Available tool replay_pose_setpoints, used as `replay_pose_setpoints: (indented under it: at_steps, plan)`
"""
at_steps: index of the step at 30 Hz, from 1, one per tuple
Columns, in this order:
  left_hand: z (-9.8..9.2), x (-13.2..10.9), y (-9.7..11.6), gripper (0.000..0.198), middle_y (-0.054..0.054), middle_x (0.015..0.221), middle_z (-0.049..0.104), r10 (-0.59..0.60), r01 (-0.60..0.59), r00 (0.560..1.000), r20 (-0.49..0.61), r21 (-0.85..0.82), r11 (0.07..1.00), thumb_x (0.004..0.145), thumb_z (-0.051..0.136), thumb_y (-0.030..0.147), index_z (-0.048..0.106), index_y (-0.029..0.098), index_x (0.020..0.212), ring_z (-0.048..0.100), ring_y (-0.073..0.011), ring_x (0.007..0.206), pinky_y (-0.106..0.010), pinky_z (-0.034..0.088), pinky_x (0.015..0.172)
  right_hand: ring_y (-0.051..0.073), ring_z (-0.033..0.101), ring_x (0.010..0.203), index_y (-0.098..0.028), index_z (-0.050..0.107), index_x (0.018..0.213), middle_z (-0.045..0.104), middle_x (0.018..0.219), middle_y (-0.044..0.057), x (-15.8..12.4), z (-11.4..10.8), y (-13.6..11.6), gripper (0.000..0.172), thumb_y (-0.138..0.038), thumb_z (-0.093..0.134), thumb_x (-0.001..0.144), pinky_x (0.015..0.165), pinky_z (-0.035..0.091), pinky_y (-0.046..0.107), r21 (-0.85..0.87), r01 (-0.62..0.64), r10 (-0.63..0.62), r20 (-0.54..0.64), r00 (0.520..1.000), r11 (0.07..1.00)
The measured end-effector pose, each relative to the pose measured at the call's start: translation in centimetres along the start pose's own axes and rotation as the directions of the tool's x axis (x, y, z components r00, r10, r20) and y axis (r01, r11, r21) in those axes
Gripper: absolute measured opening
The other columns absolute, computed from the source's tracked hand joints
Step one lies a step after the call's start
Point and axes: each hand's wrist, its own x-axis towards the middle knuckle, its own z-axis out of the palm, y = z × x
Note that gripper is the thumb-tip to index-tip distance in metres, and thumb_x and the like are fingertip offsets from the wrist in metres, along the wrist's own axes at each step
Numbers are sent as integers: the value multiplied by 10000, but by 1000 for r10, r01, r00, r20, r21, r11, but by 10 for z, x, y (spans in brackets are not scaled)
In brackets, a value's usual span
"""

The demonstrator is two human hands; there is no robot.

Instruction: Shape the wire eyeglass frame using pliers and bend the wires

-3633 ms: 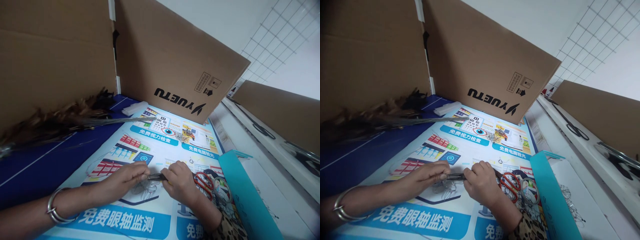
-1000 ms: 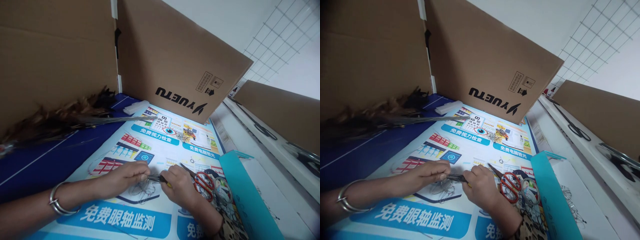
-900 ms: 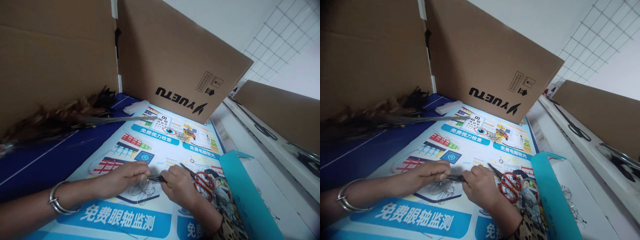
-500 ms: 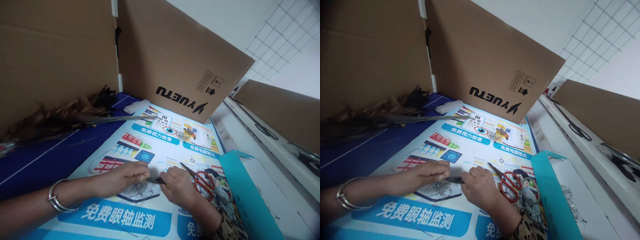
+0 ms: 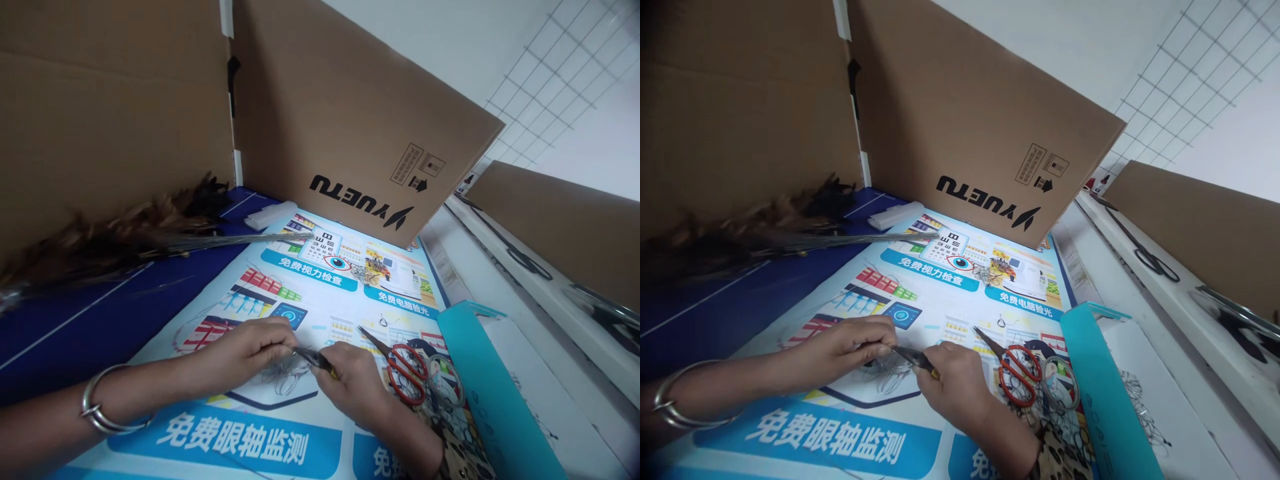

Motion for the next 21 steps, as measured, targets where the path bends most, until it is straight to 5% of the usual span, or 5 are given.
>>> replay_pose_setpoints:
  at_steps: [8, 21]
  plan:
    - [3, -2, -6, 241, -16, 804, 567, -8, 8, 1000, -26, -12, 1000, 974, 409, 257, 573, 188, 813, 537, -170, 764, -270, 397, 696, 102, 475, 573, -195, 435, 602, 479, 605, -48, 1, -1, -10, 282, -215, 622, 813, 520, 270, 214, 170, -164, 155, 70, 985, 972]
    - [-2, -2, -2, 310, 13, 786, 528, -20, 31, 995, 96, -113, 993, 1005, 417, 377, 539, 196, 785, 488, -160, 749, -249, 360, 670, 157, 559, 701, -206, 618, 773, 591, 726, 12, 0, -5, 0, 138, -281, 577, 880, 609, 365, 246, -53, 74, -74, 6, 997, 996]
